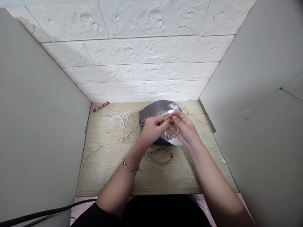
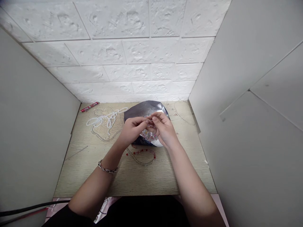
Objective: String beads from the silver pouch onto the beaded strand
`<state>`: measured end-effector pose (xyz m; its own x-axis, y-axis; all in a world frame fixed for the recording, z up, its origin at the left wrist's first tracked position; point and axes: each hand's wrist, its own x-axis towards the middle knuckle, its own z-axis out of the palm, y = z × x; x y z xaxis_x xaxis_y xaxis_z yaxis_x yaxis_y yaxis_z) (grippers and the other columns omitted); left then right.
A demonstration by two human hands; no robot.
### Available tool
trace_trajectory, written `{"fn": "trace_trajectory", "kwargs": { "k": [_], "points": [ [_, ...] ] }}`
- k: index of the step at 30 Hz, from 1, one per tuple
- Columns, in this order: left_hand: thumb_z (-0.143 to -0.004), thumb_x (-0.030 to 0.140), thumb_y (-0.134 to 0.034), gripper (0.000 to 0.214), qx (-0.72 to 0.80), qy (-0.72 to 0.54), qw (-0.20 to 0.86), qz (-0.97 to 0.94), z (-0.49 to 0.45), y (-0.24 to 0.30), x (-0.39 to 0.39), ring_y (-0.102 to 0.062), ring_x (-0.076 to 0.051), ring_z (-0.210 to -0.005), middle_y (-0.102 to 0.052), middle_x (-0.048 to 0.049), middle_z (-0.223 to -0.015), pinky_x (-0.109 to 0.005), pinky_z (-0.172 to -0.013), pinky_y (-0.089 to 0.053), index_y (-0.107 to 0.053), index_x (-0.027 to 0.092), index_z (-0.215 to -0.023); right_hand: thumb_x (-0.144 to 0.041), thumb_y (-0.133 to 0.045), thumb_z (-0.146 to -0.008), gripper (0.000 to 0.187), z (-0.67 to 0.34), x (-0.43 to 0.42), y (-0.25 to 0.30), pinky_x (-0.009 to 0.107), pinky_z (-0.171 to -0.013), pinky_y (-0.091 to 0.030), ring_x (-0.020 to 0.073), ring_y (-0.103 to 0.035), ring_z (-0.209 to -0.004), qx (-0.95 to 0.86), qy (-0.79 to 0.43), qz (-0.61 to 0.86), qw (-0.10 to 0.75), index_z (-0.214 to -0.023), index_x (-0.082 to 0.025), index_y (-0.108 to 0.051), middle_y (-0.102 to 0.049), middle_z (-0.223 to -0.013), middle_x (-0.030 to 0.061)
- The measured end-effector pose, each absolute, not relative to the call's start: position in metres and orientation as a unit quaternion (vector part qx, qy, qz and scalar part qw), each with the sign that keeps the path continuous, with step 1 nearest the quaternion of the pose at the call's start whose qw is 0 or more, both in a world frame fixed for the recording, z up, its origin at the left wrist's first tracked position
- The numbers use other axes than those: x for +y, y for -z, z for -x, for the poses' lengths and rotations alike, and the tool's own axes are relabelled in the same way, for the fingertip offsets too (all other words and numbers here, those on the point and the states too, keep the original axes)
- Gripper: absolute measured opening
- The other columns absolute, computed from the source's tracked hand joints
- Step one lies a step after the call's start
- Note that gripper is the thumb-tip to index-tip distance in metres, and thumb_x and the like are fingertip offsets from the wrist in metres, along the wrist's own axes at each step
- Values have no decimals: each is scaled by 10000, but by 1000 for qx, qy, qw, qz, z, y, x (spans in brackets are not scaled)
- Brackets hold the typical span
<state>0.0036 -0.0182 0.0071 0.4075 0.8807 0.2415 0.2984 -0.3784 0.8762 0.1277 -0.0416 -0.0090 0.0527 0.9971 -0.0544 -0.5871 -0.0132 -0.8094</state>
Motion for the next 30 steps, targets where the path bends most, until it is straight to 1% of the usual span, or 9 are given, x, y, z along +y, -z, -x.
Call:
{"fn": "trace_trajectory", "kwargs": {
  "k": [5, 14, 24, 30],
  "points": [
    [-717, 215, -430, 254, 393, -373, 392, -743, -4, -8, -18, -552, -124, -641, -609, -10, -592, -220, -585, -412, -676, 151, -698, -262, -682, -628, 224, -128, -42, 10, 154, -554, -518, 59, -577, -648, -296, -625, 342, 636, -772, -192, -525, -608, -749, -26],
    [-720, 229, -435, 255, 395, -372, 403, -737, -3, -6, -18, -555, -132, -660, -623, -18, -627, -225, -605, -419, -676, 148, -743, -274, -705, -598, 255, -127, -42, 8, 155, -545, -520, 65, -582, -649, -286, -626, 344, 638, -765, -193, -531, -609, -745, -25],
    [-726, 229, -432, 242, 394, -374, 396, -740, -3, -6, -17, -539, -119, -643, -624, -11, -657, -215, -593, -403, -659, 145, -705, -245, -688, -620, 201, -127, -43, 7, 160, -585, -522, 64, -582, -679, -304, -625, 344, 632, -751, -190, -546, -610, -756, -22],
    [-730, 226, -427, 235, 393, -367, 399, -742, -1, -4, -15, -500, -103, -611, -589, 1, -622, -209, -577, -381, -643, 138, -706, -225, -669, -631, 168, -127, -43, 7, 161, -599, -519, 61, -575, -693, -309, -626, 349, 625, -745, -177, -556, -606, -765, -16]
  ]
}}
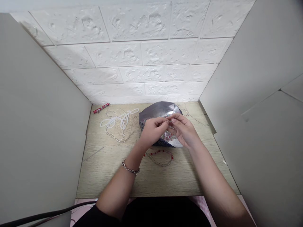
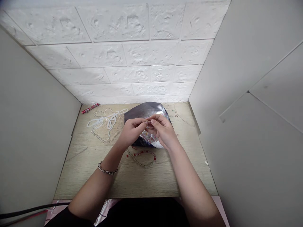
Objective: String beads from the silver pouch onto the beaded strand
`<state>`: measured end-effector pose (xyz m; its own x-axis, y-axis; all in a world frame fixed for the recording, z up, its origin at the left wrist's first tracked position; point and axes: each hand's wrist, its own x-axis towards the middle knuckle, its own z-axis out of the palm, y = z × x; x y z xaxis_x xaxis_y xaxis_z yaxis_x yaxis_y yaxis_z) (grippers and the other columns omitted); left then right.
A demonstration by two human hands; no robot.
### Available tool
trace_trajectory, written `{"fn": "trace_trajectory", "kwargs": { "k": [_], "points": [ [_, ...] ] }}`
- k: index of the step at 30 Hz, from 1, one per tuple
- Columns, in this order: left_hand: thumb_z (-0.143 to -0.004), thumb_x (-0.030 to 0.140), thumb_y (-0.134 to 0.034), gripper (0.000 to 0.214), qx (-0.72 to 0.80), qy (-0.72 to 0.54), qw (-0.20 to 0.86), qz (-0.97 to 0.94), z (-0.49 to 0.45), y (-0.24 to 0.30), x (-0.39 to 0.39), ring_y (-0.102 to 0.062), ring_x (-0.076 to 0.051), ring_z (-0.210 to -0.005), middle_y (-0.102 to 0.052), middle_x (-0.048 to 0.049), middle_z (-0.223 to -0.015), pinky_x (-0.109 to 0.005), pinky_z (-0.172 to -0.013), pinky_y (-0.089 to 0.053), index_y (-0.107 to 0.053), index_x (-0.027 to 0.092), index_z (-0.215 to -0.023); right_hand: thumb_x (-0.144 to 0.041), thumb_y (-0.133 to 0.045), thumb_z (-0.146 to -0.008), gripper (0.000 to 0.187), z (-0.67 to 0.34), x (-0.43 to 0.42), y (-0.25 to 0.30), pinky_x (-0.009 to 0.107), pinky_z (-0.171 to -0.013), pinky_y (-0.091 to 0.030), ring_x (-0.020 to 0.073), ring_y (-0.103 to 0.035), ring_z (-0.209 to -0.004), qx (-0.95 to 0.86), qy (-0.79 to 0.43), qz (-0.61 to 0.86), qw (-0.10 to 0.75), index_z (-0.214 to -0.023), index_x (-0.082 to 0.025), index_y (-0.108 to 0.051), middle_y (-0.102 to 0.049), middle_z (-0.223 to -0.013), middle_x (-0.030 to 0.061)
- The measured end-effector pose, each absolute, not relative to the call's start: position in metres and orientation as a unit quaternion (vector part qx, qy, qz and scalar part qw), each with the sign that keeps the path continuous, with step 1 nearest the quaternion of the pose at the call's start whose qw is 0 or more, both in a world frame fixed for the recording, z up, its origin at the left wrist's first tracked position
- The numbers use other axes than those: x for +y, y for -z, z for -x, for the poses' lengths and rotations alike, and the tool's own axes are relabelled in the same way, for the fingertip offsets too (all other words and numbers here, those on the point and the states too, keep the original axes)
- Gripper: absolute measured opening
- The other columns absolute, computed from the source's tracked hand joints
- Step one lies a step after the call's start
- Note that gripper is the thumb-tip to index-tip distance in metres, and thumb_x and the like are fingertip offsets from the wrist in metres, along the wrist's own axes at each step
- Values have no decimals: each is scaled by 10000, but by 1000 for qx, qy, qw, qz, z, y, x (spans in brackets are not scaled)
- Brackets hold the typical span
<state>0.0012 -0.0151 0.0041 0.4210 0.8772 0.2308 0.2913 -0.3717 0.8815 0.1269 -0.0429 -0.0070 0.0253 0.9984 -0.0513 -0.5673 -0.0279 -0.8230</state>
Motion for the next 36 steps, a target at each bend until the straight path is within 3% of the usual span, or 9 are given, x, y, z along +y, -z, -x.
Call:
{"fn": "trace_trajectory", "kwargs": {
  "k": [12, 20, 30, 36],
  "points": [
    [-719, 229, -423, 242, 384, -353, 421, -742, 1, -6, -14, -500, -112, -640, -604, -14, -670, -222, -607, -385, -648, 141, -716, -220, -645, -633, 143, -128, -43, 9, 191, -615, -515, 68, -566, -687, -325, -619, 367, 614, -726, -189, -541, -597, -773, -21],
    [-740, 276, -429, 251, 380, -365, 415, -742, 0, -5, -16, -421, -89, -557, -507, 8, -563, -216, -533, -336, -603, 133, -629, -221, -677, -605, 148, -128, -43, 11, 205, -628, -515, 70, -563, -675, -339, -604, 368, 620, -709, -177, -581, -589, -712, -18],
    [-733, 287, -470, 224, 359, -365, 479, -713, 0, -7, -14, -422, -85, -576, -506, 14, -572, -213, -542, -330, -603, 133, -640, -273, -678, -602, 169, -130, -44, 12, 254, -619, -523, 104, -567, -691, -379, -561, 394, 622, -645, -167, -554, -597, -722, -2],
    [-744, 377, -478, 304, 371, -341, 555, -662, -2, -13, -15, -272, -51, -428, -326, 44, -436, -204, -404, -229, -565, 139, -574, -310, -586, -710, 140, -128, -45, 14, 270, -675, -476, 113, -538, -730, -512, -429, 416, 617, -669, -193, -521, -575, -805, 7]
  ]
}}
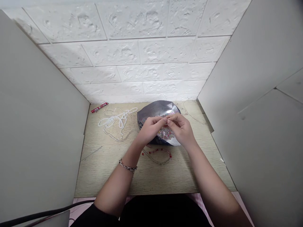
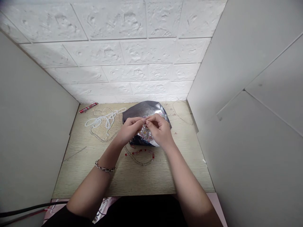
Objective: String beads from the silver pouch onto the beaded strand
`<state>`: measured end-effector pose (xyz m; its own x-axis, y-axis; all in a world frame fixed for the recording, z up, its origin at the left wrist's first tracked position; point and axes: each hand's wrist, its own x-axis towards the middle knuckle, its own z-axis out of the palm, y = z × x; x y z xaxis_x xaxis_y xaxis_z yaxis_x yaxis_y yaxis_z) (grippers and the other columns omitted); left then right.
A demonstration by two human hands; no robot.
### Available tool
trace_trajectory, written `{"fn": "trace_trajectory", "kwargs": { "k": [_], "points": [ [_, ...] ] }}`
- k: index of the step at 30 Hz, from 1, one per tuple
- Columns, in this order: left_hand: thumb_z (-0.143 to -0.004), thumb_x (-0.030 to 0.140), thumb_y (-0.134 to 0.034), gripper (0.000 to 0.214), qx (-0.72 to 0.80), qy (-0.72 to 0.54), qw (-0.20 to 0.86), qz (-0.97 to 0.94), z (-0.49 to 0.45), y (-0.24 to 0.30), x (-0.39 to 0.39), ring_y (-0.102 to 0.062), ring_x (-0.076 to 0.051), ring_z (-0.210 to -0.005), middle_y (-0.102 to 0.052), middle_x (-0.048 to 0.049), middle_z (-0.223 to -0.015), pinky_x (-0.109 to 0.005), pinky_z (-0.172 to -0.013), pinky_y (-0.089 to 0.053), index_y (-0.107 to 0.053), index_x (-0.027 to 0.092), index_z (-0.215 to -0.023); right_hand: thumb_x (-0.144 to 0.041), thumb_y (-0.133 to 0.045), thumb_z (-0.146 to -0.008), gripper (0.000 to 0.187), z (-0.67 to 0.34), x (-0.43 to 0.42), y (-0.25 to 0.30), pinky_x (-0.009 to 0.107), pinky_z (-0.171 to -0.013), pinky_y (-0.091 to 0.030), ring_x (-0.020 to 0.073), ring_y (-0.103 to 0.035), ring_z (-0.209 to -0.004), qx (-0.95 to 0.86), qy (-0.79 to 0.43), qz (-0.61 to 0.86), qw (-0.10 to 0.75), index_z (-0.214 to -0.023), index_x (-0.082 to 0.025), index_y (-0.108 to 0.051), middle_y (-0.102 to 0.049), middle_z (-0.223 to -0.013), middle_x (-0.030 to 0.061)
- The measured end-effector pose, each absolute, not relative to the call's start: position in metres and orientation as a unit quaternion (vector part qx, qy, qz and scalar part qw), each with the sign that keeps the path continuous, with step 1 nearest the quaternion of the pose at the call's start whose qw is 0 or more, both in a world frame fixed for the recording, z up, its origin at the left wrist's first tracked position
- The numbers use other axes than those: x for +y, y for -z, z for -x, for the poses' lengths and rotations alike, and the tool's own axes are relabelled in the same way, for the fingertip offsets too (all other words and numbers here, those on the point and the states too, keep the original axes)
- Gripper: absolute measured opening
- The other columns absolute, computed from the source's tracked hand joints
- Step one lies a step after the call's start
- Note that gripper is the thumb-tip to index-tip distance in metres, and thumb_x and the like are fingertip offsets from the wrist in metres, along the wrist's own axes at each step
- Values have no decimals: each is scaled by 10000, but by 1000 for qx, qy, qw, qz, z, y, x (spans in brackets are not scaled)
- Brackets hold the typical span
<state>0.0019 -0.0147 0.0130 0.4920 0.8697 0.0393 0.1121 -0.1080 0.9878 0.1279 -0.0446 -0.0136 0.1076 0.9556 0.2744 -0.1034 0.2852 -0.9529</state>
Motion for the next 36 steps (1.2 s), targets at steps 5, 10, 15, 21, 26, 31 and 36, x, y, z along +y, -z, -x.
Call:
{"fn": "trace_trajectory", "kwargs": {
  "k": [5, 10, 15, 21, 26, 31, 36],
  "points": [
    [-709, 492, -512, 346, 350, -313, 626, -623, -2, -9, -12, -173, -41, -385, -211, 64, -440, -221, -364, -108, -555, 157, -632, -288, -528, -758, 92, -128, -46, 14, 262, -695, -425, 116, -519, -731, -581, -312, 443, 607, -713, -209, -542, -572, -785, 0],
    [-704, 486, -537, 340, 332, -317, 661, -594, 0, -7, -11, -145, -36, -379, -181, 67, -432, -224, -366, -77, -515, 164, -599, -256, -496, -778, 94, -129, -48, 9, 267, -694, -420, 121, -525, -733, -602, -285, 444, 600, -773, -228, -586, -580, -761, -4],
    [-679, 453, -568, 314, 316, -355, 678, -560, 3, -9, -11, -164, -24, -362, -211, 71, -436, -203, -347, -113, -490, 159, -601, -256, -501, -774, 102, -126, -48, -6, 277, -720, -443, 135, -542, -824, -620, -275, 428, 597, -785, -227, -598, -591, -841, 9],
    [-703, 449, -466, 311, 222, -403, 706, -538, 5, -8, -11, -542, -121, -642, -569, -37, -673, -243, -579, -430, -590, 163, -711, -215, -503, -763, 91, -126, -54, -40, 298, -779, -432, 139, -535, -898, -660, -202, 420, 589, -755, -234, -591, -589, -897, 6],
    [-721, 409, -469, 286, 166, -421, 714, -534, 4, -5, -13, -570, -159, -809, -630, -64, -798, -294, -750, -430, -627, 174, -759, -204, -494, -766, 92, -129, -53, -51, 311, -815, -411, 138, -532, -909, -703, -185, 411, 550, -750, -221, -583, -586, -911, 9],
    [-687, 386, -533, 262, 189, -405, 726, -523, 4, -12, -15, -561, -136, -667, -602, -50, -653, -291, -716, -439, -633, 144, -678, -231, -490, -766, 92, -136, -38, -35, 320, -807, -413, 144, -532, -898, -687, -213, 444, 534, -761, -207, -579, -587, -898, 20],
    [-685, 295, -559, 201, 279, -417, 707, -497, 1, -13, -12, -480, -70, -574, -546, -22, -630, -193, -543, -399, -601, 120, -597, -273, -468, -774, 139, -150, -24, -12, 352, -840, -397, 161, -519, -927, -694, -197, 511, 468, -789, -198, -584, -577, -930, 43]
  ]
}}
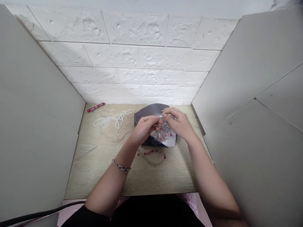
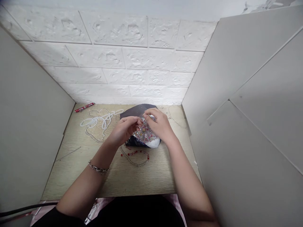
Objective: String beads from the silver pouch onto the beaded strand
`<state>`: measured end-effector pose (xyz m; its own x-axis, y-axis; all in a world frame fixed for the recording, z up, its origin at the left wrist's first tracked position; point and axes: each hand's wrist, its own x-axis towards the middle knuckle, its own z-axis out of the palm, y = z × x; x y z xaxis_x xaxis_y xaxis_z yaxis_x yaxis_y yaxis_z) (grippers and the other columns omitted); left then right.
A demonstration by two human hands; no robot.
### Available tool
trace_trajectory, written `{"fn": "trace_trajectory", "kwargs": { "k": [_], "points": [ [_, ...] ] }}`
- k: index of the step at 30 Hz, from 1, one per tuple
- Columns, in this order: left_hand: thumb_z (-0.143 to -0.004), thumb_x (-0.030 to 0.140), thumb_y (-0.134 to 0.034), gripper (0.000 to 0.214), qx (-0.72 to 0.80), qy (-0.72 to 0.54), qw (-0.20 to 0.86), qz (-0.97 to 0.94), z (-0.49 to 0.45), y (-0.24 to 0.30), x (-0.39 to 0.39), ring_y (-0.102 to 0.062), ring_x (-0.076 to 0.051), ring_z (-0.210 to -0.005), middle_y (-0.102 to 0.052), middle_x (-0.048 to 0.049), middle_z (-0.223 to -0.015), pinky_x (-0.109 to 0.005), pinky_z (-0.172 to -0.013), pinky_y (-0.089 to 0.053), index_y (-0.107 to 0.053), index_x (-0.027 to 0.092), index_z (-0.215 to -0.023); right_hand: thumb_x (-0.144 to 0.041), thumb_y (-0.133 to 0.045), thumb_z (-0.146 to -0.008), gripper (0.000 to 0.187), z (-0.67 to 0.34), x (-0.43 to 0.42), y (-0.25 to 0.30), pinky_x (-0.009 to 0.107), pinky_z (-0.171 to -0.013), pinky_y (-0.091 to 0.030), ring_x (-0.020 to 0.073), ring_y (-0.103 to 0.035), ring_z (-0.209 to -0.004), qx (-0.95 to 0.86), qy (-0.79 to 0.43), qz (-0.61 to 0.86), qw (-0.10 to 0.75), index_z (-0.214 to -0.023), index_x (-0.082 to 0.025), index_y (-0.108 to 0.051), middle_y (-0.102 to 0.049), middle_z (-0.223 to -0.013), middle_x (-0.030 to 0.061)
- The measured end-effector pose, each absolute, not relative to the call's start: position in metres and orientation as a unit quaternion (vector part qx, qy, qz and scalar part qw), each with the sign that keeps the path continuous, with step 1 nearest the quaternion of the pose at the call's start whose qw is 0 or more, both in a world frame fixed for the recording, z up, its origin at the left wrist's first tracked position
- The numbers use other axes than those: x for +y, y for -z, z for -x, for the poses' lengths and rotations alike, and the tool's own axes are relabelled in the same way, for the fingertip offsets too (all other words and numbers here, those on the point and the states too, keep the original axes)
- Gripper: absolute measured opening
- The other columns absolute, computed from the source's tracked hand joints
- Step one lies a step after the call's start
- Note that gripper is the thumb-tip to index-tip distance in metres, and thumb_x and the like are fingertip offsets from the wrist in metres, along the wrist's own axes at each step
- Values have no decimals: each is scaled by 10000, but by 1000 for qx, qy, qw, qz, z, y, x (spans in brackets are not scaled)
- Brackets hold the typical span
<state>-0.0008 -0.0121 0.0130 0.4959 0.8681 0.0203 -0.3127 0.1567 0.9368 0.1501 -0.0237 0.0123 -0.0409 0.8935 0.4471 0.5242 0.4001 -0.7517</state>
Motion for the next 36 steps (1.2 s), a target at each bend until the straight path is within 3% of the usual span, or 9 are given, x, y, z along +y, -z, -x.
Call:
{"fn": "trace_trajectory", "kwargs": {
  "k": [2, 5, 7, 10, 14, 19, 28, 36],
  "points": [
    [-677, 261, -559, 194, 317, -428, 688, -493, 0, -10, -9, -444, -55, -547, -530, -24, -641, -167, -462, -349, -573, 111, -555, -268, -479, -758, 142, -157, -22, -2, 435, -914, -331, 205, -462, -1039, -700, -151, 568, 406, -762, -191, -598, -530, -1057, 70],
    [-679, 249, -530, 186, 359, -440, 671, -477, 1, -6, -5, -353, -35, -468, -476, -11, -608, -158, -346, -200, -545, 114, -552, -210, -498, -724, 136, -164, -23, 14, 604, -956, -104, 300, -285, -1198, -703, -93, 653, 265, -663, -176, -614, -389, -1256, 72],
    [-680, 242, -508, 164, 373, -453, 668, -458, 3, -4, -3, -298, -28, -435, -427, 5, -584, -161, -327, -130, -533, 121, -572, -163, -497, -706, 147, -165, -25, 21, 638, -933, 26, 326, -200, -1236, -700, -84, 685, 181, -641, -178, -628, -334, -1309, 52],
    [-677, 242, -502, 140, 380, -482, 660, -433, 5, -4, -2, -271, -20, -419, -407, 13, -606, -157, -323, -100, -499, 130, -592, -128, -500, -689, 171, -163, -26, 24, 627, -924, 90, 330, -160, -1248, -696, -90, 704, 104, -665, -197, -654, -306, -1333, 31],
    [-694, 277, -499, 163, 367, -510, 653, -423, 5, -7, -1, -244, -6, -384, -387, 28, -625, -159, -319, -89, -462, 142, -611, -94, -492, -686, 208, -159, -27, 20, 635, -914, 96, 330, -163, -1243, -698, -97, 708, 56, -684, -213, -662, -306, -1331, 21],
    [-711, 279, -487, 151, 360, -499, 661, -429, 4, -10, -4, -190, -4, -345, -304, 55, -541, -162, -320, -84, -465, 153, -631, 10, -400, -682, 327, -158, -34, 17, 643, -933, -8, 302, -230, -1213, -697, -68, 714, 24, -769, -189, -645, -327, -1308, 49],
    [-724, 286, -484, 159, 369, -481, 659, -444, 2, -9, -6, -196, -7, -340, -279, 62, -507, -166, -328, -86, -483, 153, -636, -33, -420, -696, 310, -155, -34, 21, 660, -920, -49, 332, -248, -1186, -699, -68, 712, -3, -813, -195, -657, -353, -1300, 42],
    [-731, 288, -480, 164, 370, -494, 644, -452, 4, -11, -8, -204, -12, -348, -287, 60, -508, -170, -335, -117, -488, 155, -635, -44, -395, -706, 311, -158, -31, 26, 639, -936, -55, 301, -300, -1153, -699, -83, 711, -3, -799, -197, -650, -370, -1278, 51]
  ]
}}
